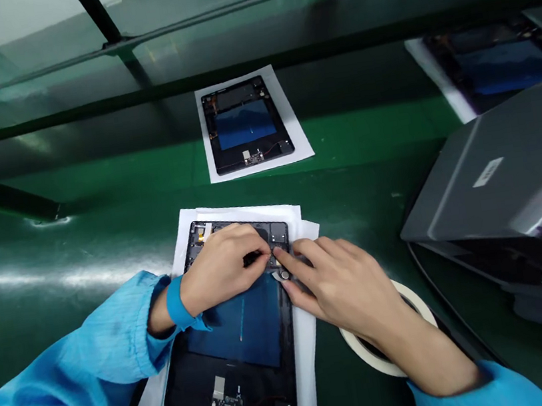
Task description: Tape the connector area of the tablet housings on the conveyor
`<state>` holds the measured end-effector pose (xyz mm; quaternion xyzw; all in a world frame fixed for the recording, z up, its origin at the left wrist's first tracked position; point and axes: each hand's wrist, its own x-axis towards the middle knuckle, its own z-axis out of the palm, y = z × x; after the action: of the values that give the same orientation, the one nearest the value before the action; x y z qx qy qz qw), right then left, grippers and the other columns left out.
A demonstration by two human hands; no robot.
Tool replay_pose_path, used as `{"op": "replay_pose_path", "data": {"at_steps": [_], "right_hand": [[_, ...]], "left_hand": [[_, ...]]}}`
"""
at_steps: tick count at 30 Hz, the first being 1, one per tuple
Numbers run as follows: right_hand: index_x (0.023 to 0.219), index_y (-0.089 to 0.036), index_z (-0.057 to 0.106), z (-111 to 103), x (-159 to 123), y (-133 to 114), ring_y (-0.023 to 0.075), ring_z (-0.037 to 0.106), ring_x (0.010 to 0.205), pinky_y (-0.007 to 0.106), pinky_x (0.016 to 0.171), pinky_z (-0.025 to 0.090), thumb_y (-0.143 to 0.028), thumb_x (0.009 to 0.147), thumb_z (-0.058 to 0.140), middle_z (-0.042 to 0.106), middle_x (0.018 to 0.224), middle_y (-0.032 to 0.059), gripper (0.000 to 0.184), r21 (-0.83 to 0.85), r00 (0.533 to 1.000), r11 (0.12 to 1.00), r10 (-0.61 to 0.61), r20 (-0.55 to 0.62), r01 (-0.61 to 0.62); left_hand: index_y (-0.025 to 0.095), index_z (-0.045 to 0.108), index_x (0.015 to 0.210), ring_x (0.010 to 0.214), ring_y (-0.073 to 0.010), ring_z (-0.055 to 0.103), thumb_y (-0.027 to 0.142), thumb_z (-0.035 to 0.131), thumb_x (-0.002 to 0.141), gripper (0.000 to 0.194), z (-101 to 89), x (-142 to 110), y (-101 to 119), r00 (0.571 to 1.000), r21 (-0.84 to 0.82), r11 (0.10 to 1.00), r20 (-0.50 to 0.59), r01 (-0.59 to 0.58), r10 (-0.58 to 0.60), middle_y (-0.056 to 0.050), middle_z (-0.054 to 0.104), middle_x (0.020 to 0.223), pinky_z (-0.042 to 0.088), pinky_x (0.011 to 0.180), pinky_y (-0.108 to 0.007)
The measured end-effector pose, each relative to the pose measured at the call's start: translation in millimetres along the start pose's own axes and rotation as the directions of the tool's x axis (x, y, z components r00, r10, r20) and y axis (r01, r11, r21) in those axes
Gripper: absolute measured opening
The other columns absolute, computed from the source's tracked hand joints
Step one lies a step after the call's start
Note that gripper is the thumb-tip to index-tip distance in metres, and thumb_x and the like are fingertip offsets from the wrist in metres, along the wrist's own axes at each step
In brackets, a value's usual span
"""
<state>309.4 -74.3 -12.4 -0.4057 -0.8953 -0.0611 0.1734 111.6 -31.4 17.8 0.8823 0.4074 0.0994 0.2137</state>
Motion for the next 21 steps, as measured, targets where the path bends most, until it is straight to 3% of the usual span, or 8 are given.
{"op": "replay_pose_path", "data": {"at_steps": [8, 11, 15, 21], "right_hand": [[0.111, -0.013, 0.063, -9.5, 3.7, -7.9, 0.0172, 0.058, 0.073, 0.031, 0.063, 0.04, -0.031, 0.089, 0.051, 0.066, 0.089, 0.0054, 0.031, -0.101, 0.998, 0.993, -0.051, 0.037, 0.055], [0.108, -0.014, 0.062, -10.6, 6.0, -12.7, 0.0139, 0.06, 0.072, 0.027, 0.058, 0.039, -0.026, 0.089, 0.052, 0.068, 0.09, 0.0035, 0.025, -0.068, 0.996, 0.994, 0.089, -0.008, -0.089], [0.102, -0.014, 0.061, -5.6, 14.1, -20.7, 0.0124, 0.062, 0.07, 0.024, 0.056, 0.041, -0.021, 0.088, 0.053, 0.068, 0.085, 0.0028, 0.017, -0.026, 0.954, 0.957, 0.285, -0.097, -0.289], [0.094, -0.016, 0.062, 0.1, 23.5, -28.8, 0.014, 0.062, 0.07, 0.026, 0.057, 0.04, -0.018, 0.088, 0.05, 0.067, 0.087, 0.0041, 0.014, -0.069, 0.948, 0.946, 0.315, -0.047, -0.317]], "left_hand": [[0.015, 0.065, 0.08, 0.078, -0.0178, 0.056, 0.019, 0.05, 0.086, 0.016, 6.8, -1.8, -4.9, 0.997, 0.02, 0.998, -0.044, -0.063, 0.064, -0.003, 0.06, 0.08, 0.044, 0.075, -0.031], [0.016, 0.064, 0.08, 0.079, -0.0184, 0.056, 0.019, 0.049, 0.086, 0.016, 9.2, -1.9, -7.2, 0.995, 0.009, 0.997, -0.063, -0.076, 0.077, -0.003, 0.06, 0.08, 0.044, 0.076, -0.032], [0.016, 0.063, 0.079, 0.078, -0.019, 0.055, 0.019, 0.05, 0.084, 0.014, 9.6, -1.1, -8.3, 0.995, 0.008, 0.997, -0.064, -0.073, 0.074, -0.003, 0.06, 0.079, 0.045, 0.075, -0.033], [0.016, 0.062, 0.076, 0.077, -0.0193, 0.055, 0.018, 0.05, 0.085, 0.015, 7.9, 0.5, -7.8, 0.996, -0.001, 0.997, -0.058, -0.071, 0.071, -0.003, 0.059, 0.076, 0.045, 0.074, -0.033]]}}
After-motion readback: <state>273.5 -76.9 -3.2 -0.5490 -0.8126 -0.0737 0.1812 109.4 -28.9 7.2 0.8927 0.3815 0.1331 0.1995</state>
